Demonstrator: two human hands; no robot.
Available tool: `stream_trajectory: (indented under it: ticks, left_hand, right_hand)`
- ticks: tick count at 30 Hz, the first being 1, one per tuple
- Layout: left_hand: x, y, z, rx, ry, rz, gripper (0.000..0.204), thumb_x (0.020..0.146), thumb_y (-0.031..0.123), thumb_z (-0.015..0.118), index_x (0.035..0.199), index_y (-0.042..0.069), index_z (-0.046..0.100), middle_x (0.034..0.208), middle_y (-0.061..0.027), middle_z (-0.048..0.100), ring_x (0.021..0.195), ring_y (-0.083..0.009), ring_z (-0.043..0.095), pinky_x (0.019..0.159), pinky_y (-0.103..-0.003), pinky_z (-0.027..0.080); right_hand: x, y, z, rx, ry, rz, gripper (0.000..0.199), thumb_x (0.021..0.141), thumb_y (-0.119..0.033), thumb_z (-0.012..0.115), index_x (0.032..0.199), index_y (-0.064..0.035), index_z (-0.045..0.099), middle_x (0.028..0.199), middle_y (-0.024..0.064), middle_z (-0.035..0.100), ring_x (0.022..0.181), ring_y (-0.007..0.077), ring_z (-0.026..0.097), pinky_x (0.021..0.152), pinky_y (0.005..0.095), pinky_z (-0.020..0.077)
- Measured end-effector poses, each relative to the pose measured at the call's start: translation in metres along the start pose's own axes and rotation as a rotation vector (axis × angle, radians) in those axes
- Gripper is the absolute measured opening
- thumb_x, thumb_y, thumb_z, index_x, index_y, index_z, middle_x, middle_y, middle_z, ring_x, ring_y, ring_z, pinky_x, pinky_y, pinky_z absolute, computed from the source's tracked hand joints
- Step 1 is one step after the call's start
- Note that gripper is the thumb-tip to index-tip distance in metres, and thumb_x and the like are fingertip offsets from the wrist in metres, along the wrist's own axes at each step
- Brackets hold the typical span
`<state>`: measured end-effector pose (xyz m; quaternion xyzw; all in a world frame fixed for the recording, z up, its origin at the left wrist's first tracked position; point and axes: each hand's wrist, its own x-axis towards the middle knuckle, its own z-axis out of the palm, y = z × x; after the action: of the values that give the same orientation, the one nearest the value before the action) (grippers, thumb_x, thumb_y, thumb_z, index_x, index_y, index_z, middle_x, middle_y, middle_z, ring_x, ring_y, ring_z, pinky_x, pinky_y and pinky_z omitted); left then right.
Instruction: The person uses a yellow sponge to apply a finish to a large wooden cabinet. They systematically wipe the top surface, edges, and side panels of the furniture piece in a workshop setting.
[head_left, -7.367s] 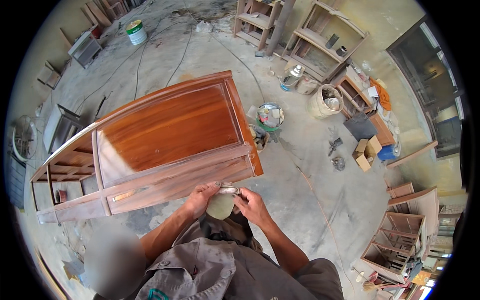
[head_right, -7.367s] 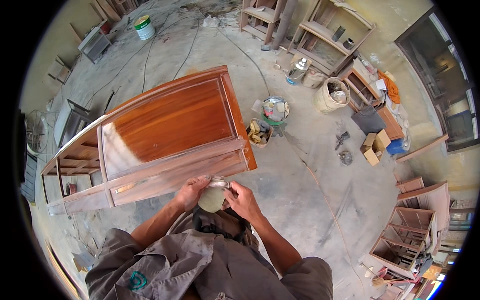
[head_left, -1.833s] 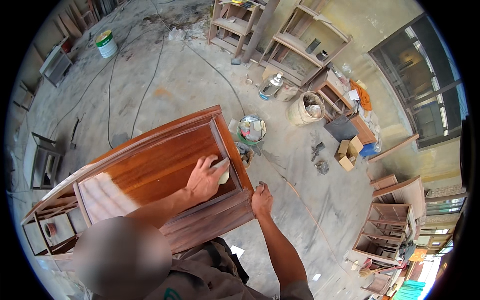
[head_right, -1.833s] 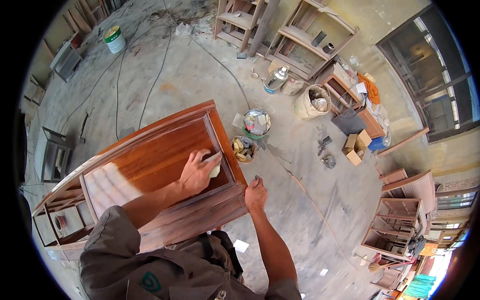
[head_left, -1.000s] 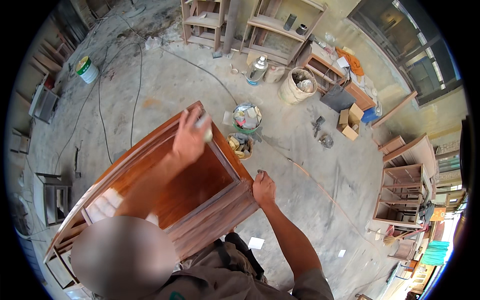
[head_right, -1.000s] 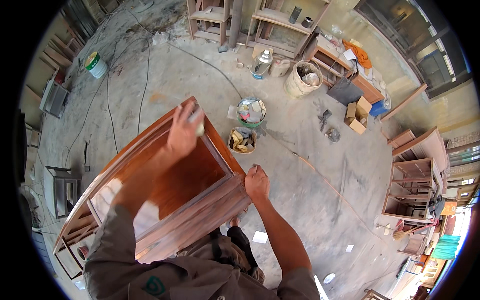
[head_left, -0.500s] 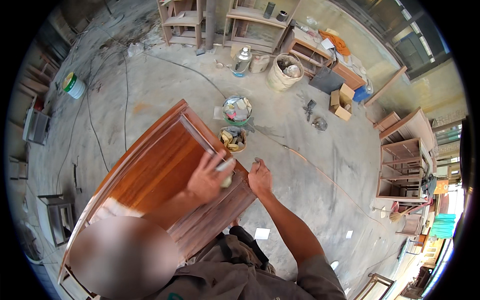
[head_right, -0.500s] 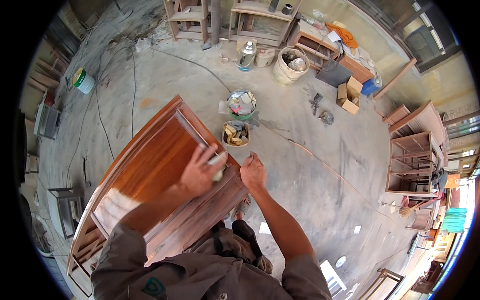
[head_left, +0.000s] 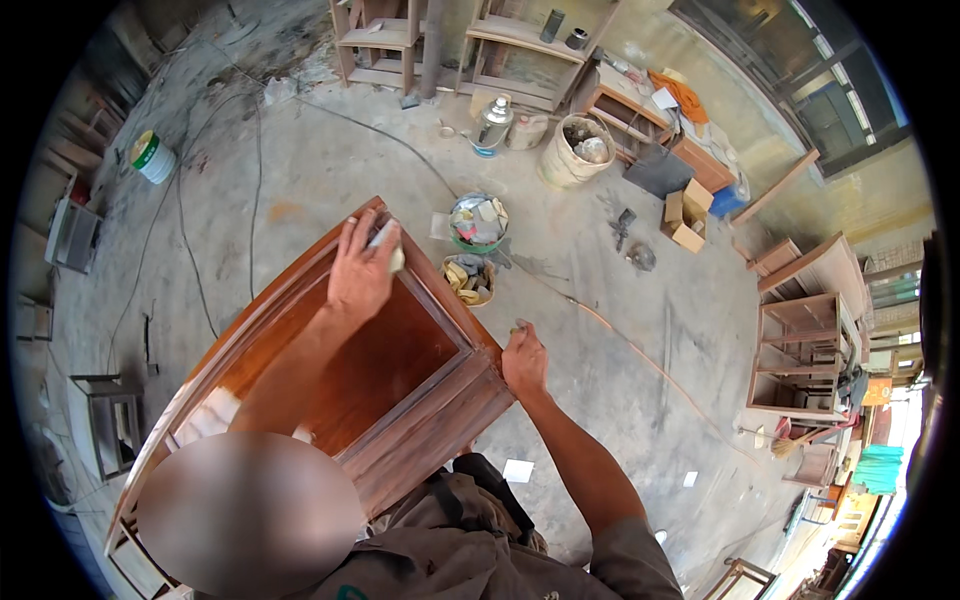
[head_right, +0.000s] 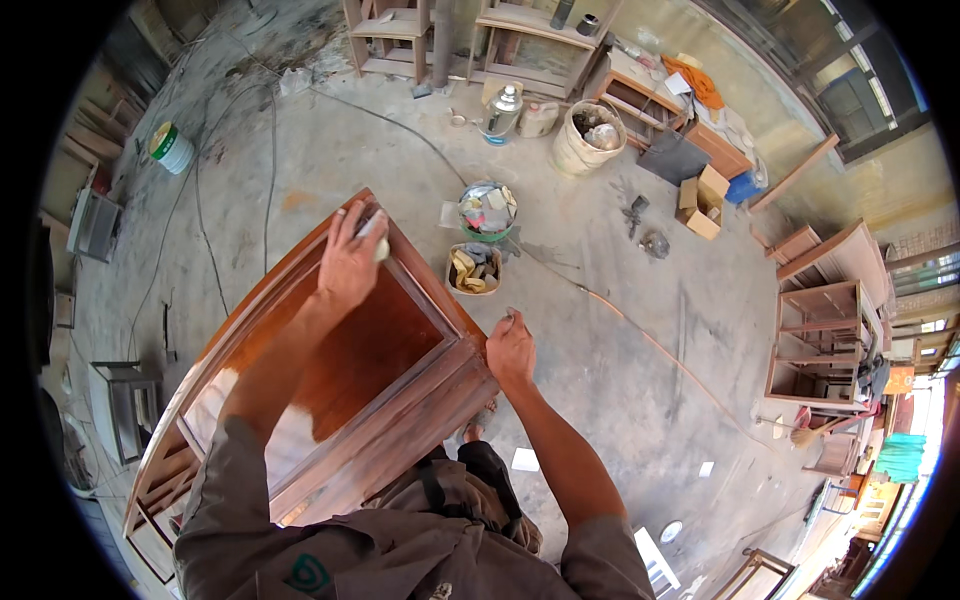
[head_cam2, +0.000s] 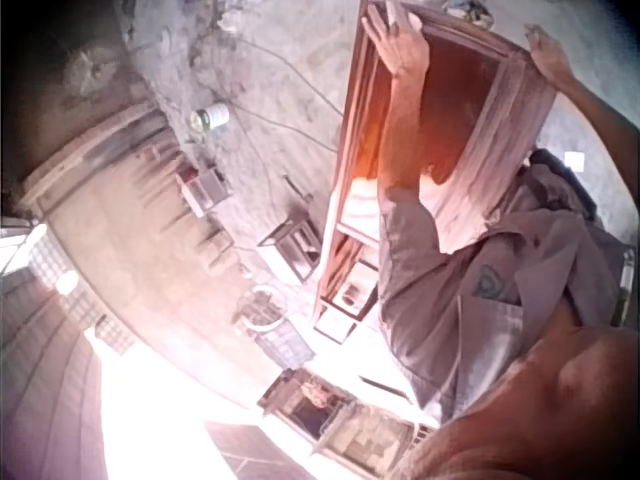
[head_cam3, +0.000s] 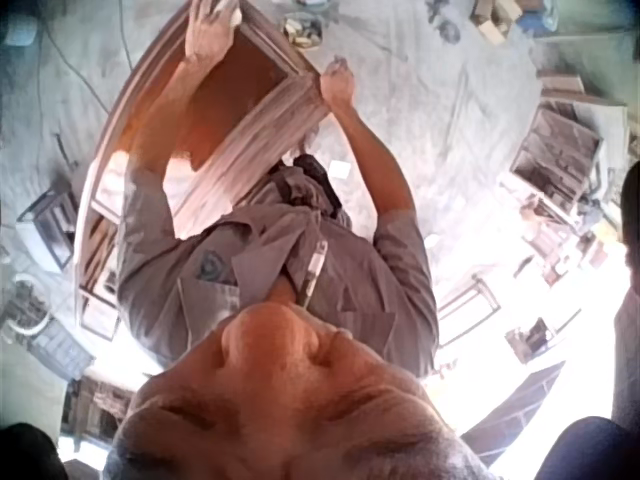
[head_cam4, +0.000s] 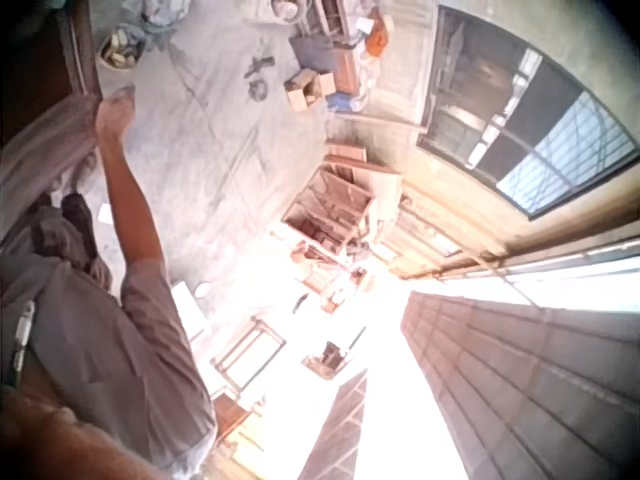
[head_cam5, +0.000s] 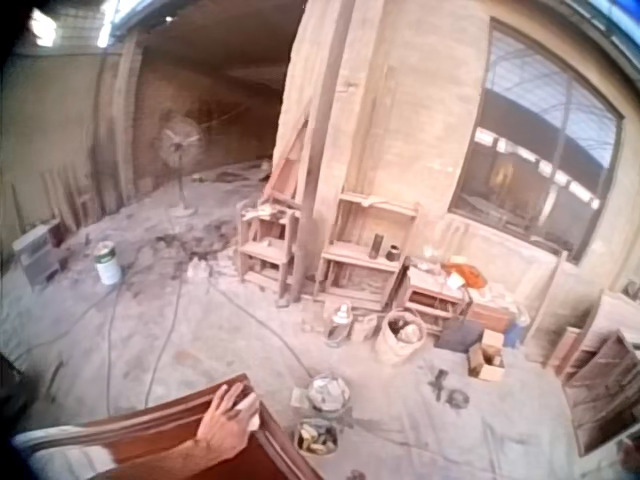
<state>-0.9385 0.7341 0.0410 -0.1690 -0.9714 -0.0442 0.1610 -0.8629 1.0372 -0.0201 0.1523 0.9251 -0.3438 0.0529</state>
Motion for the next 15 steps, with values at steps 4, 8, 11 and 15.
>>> stream_trajectory:
  ticks: [4, 8, 11, 15]
  left_hand:
    - [-0.056, 0.088, 0.015, -0.552, -0.031, -0.019, 0.058, 0.088, 0.011, 0.064, 0.146, 0.013, 0.064, 0.15, -0.0131, 0.061, 0.15, -0.0389, 0.045, 0.125, -0.059, 0.036]
    - [-0.006, 0.007, 0.018, -0.118, 0.086, -0.036, 0.062, 0.086, 0.014, 0.067, 0.148, 0.009, 0.061, 0.15, -0.0122, 0.061, 0.157, -0.0369, 0.034, 0.132, -0.059, 0.021]
    - [0.013, 0.002, 0.007, 0.046, -0.069, -0.041, 0.059, 0.089, 0.013, 0.065, 0.147, 0.001, 0.06, 0.148, -0.0206, 0.059, 0.158, -0.0402, 0.029, 0.132, -0.061, 0.02]
    - [-0.073, 0.128, 0.005, -0.436, -0.032, 0.221, 0.065, 0.081, 0.013, 0.073, 0.144, 0.007, 0.065, 0.149, -0.0239, 0.059, 0.15, -0.0424, 0.043, 0.125, -0.064, 0.033]
  right_hand:
    - [0.0, 0.001, -0.002, -0.004, -0.006, 0.023, 0.045, 0.108, -0.026, 0.04, 0.137, -0.0017, 0.064, 0.117, 0.0264, 0.076, 0.115, 0.0481, 0.07, 0.103, 0.0524, 0.0527]
    - [-0.001, -0.008, -0.006, -0.016, -0.014, 0.021, 0.045, 0.107, -0.026, 0.04, 0.138, -0.0033, 0.064, 0.118, 0.0256, 0.077, 0.114, 0.0482, 0.07, 0.104, 0.0526, 0.0529]
    - [-0.001, 0.004, -0.003, -0.029, -0.001, 0.012, 0.044, 0.107, -0.026, 0.041, 0.138, -0.0039, 0.063, 0.117, 0.0285, 0.075, 0.112, 0.0506, 0.069, 0.101, 0.0547, 0.0532]
    - [-0.002, -0.008, -0.007, -0.012, -0.006, 0.016, 0.044, 0.107, -0.027, 0.041, 0.138, -0.0033, 0.063, 0.115, 0.0311, 0.074, 0.108, 0.053, 0.069, 0.097, 0.0561, 0.0543]
